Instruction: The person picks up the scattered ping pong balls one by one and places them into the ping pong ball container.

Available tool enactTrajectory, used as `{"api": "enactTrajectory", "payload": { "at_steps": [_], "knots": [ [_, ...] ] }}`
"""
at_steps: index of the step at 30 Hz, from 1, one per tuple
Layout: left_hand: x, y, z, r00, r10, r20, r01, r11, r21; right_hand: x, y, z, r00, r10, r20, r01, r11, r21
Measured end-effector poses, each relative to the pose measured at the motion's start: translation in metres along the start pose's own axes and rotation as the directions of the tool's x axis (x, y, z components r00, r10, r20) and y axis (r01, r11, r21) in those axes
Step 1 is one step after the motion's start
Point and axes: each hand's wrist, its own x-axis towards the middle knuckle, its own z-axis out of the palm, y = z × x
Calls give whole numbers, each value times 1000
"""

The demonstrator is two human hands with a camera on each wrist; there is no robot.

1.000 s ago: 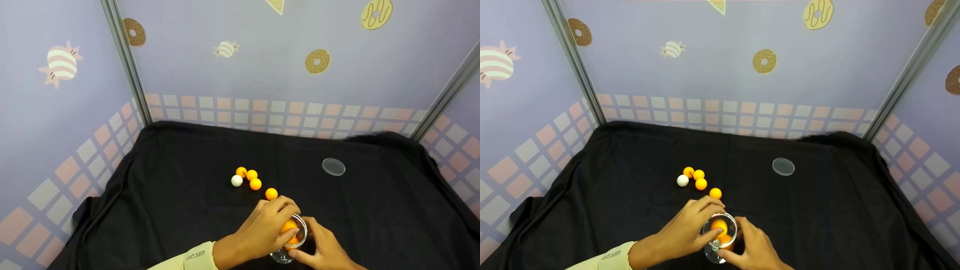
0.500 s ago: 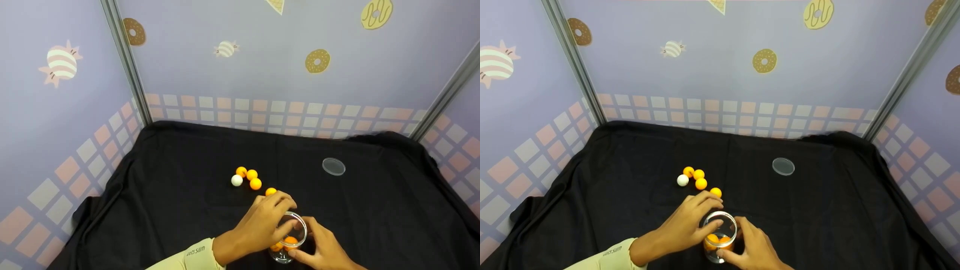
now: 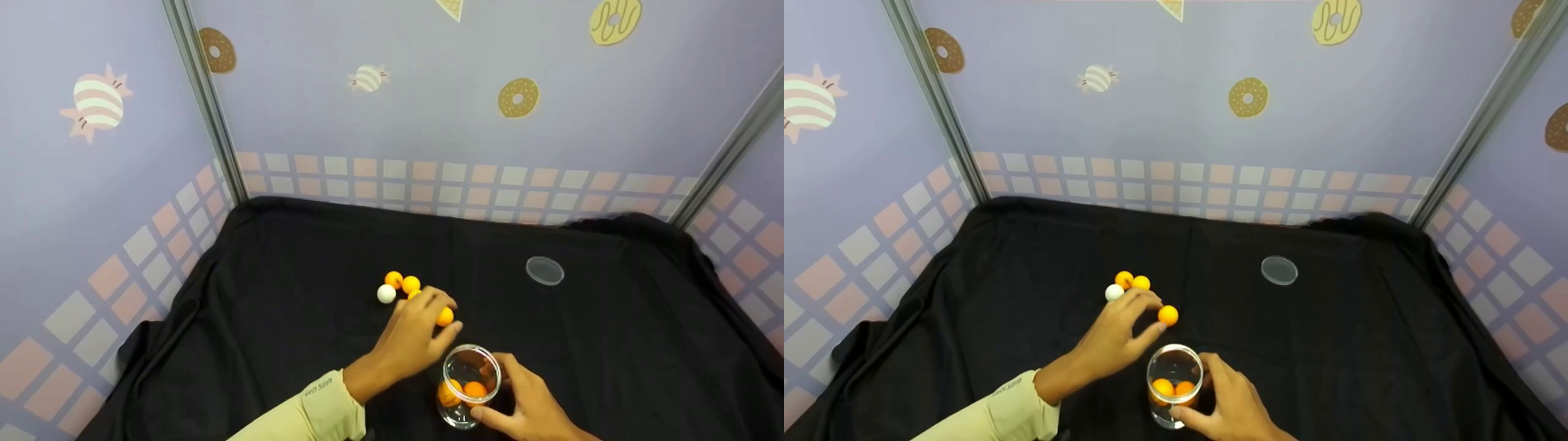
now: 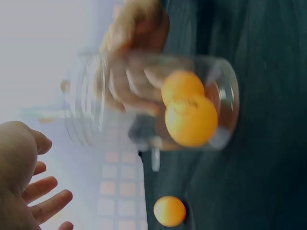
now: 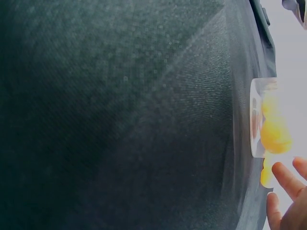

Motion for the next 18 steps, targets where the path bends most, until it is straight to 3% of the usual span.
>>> {"api": "enactTrajectory", "payload": {
  "at_steps": [7,18],
  "knots": [
    [1,-40,10,992,-124,-20,125,990,67,0,-1,-1,1000,12,-7,-12,1000,-3],
    [-2,-90,19,955,-297,-5,295,943,152,2,0,1,999,-30,-15,30,1000,0]
  ]
}}
